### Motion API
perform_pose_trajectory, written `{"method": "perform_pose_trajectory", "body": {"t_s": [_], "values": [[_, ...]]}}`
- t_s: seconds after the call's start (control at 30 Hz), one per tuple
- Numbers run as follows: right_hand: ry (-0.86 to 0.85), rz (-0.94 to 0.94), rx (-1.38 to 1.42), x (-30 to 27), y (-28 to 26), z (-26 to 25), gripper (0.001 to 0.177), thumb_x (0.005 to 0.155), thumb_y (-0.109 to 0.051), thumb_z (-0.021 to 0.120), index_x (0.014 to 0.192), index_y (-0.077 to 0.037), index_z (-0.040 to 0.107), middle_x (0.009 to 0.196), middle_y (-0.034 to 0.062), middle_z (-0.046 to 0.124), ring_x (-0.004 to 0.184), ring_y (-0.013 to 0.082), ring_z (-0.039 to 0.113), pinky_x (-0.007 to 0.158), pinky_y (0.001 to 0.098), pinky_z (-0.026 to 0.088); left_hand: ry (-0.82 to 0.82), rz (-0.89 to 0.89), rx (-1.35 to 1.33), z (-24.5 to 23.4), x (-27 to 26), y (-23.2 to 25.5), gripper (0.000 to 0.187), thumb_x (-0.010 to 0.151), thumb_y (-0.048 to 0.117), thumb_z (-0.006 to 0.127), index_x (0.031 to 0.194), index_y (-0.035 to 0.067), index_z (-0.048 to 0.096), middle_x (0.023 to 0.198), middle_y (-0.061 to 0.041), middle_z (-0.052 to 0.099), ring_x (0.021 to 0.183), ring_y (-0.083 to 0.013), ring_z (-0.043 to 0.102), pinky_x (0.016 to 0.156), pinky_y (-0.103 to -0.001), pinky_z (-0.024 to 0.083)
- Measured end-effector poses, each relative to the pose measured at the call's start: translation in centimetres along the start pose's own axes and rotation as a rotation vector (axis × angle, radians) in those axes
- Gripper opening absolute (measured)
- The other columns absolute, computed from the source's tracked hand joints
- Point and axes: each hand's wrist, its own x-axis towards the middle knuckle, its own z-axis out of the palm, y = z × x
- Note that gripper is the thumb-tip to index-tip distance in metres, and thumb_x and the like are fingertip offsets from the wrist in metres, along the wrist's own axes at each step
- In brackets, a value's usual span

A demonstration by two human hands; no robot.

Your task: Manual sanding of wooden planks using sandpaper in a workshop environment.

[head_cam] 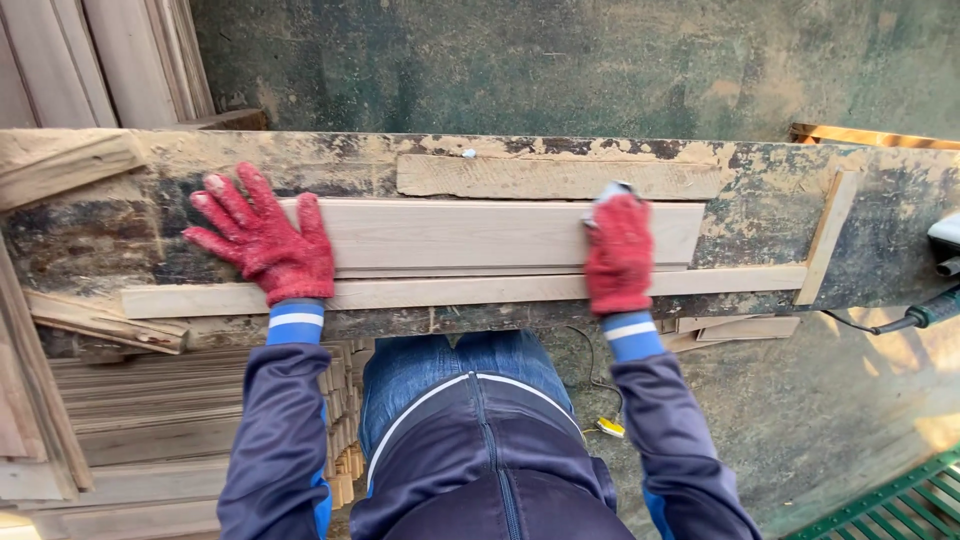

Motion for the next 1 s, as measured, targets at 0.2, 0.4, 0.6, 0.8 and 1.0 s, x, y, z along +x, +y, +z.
{"method": "perform_pose_trajectory", "body": {"t_s": [0.2,0.4,0.6,0.8,1.0], "values": [[0.151,0.082,0.105,4.1,-10.9,3.6,0.041,0.097,-0.013,0.077,0.136,-0.008,0.068,0.142,0.0185,0.063,0.137,0.0361,0.054,0.123,0.0534,0.039,0.004,-0.001,0.015,0.1,0.1,-0.4,0.083,0.107,0.059,0.048,0.167,0.007,0.023,0.169,-0.035,0.017,0.155,-0.0526,0.007,0.12,-0.075,0.003],[0.038,-0.131,0.314,9.0,-23.9,11.8,0.038,0.106,-0.03,0.055,0.127,0.0,0.064,0.134,0.0275,0.062,0.133,0.0485,0.054,0.121,0.0694,0.039,-0.06,-0.016,0.017,0.2,0.3,-0.5,0.083,0.106,0.059,0.047,0.168,0.011,0.02,0.17,-0.031,0.015,0.156,-0.0504,0.007,0.122,-0.074,0.004],[0.024,-0.083,0.051,4.6,-9.2,3.4,0.039,0.108,-0.023,0.056,0.142,-0.005,0.06,0.142,0.0205,0.061,0.136,0.0382,0.055,0.12,0.0561,0.042,-0.13,-0.027,0.017,-0.7,0.0,-0.1,0.082,0.107,0.059,0.039,0.169,0.009,0.017,0.172,-0.033,0.012,0.157,-0.0497,0.001,0.123,-0.072,-0.002],[0.037,0.472,-0.188,-2.2,3.5,-2.4,0.029,0.097,0.002,0.072,0.126,0.003,0.072,0.138,0.0188,0.067,0.137,0.037,0.056,0.125,0.0492,0.03,-0.015,0.107,-0.064,1.1,0.0,-1.6,0.077,0.118,0.04,0.061,0.169,0.003,0.017,0.169,-0.034,0.006,0.154,-0.0572,0.0,0.117,-0.079,-0.005],[0.067,0.332,0.23,2.9,-13.6,3.6,0.072,0.106,-0.004,0.065,0.164,-0.02,0.026,0.173,0.0024,0.021,0.163,0.0255,0.023,0.141,0.0442,0.02,-0.03,0.099,-0.046,1.0,-0.1,-1.2,0.076,0.12,0.039,0.06,0.169,0.002,0.016,0.169,-0.033,0.004,0.154,-0.0562,-0.001,0.117,-0.08,-0.005]]}}
